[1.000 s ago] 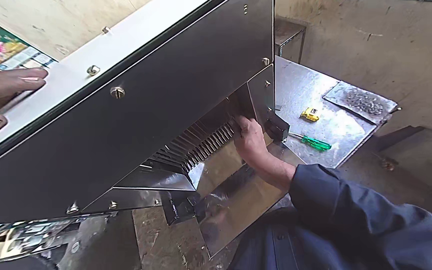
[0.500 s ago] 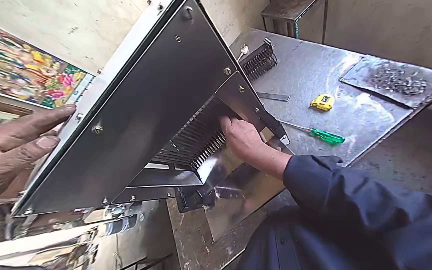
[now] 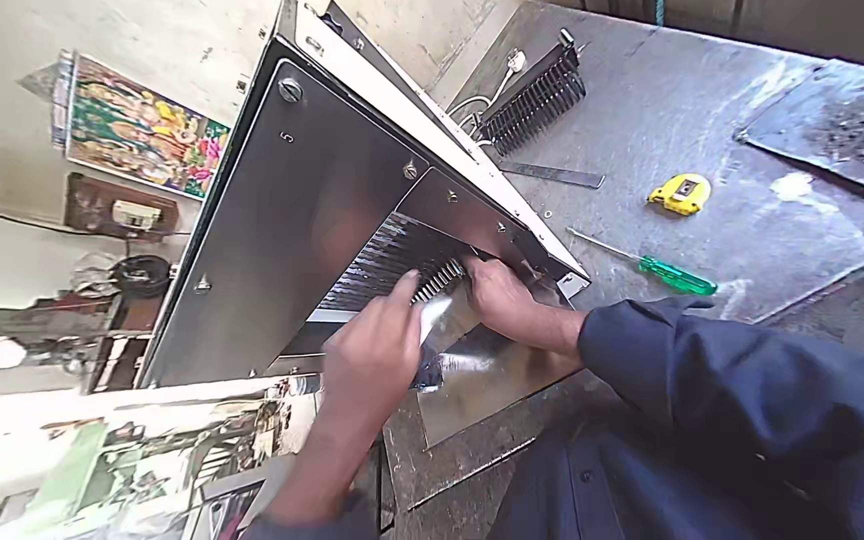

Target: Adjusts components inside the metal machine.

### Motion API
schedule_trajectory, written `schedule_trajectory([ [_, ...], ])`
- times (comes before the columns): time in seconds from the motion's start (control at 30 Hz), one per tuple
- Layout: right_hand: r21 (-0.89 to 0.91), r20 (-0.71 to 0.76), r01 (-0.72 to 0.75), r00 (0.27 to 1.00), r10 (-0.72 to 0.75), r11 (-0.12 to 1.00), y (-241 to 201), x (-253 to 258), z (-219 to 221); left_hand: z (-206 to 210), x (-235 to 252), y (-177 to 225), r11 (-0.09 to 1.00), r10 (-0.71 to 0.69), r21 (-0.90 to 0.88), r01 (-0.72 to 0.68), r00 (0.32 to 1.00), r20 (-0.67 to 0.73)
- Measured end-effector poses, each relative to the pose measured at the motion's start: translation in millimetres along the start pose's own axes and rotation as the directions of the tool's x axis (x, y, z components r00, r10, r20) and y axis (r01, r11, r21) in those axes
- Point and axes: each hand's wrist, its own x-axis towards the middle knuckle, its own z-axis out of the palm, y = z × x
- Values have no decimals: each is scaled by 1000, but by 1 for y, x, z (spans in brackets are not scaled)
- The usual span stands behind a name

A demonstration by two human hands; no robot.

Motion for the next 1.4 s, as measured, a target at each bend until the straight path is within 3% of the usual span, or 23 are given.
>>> schedule_trajectory([
  [0.1,9,-14,31,999,-31,999,8,-1,-1,59,36,5,1000,10,0,-11,985,172],
  [0.27,-7,101,-82,992,82,997,11,-8,-7,93,58,11,990,143,-19,-141,985,98],
  [0.47,56,54,-58,997,55,997,11,3,0,86,63,11,997,50,37,-61,971,234],
  [0.67,178,20,20,1000,-24,984,-6,8,-8,58,61,-1,995,-21,99,5,986,164],
  [0.8,190,-23,-45,998,50,981,11,8,1,73,64,22,996,-94,32,89,950,299],
  [0.93,223,-4,-52,999,54,973,5,4,-5,84,57,20,997,-69,-19,74,978,196],
  [1.03,154,-4,120,993,-121,981,0,-11,-8,63,37,8,1000,7,22,-9,997,79],
  [1.13,2,40,245,969,-245,969,4,-12,-3,64,18,-1,998,40,56,-42,998,48],
  [1.4,-11,258,38,965,-34,999,7,-1,-15,90,27,5,996,87,-39,-85,994,66],
])
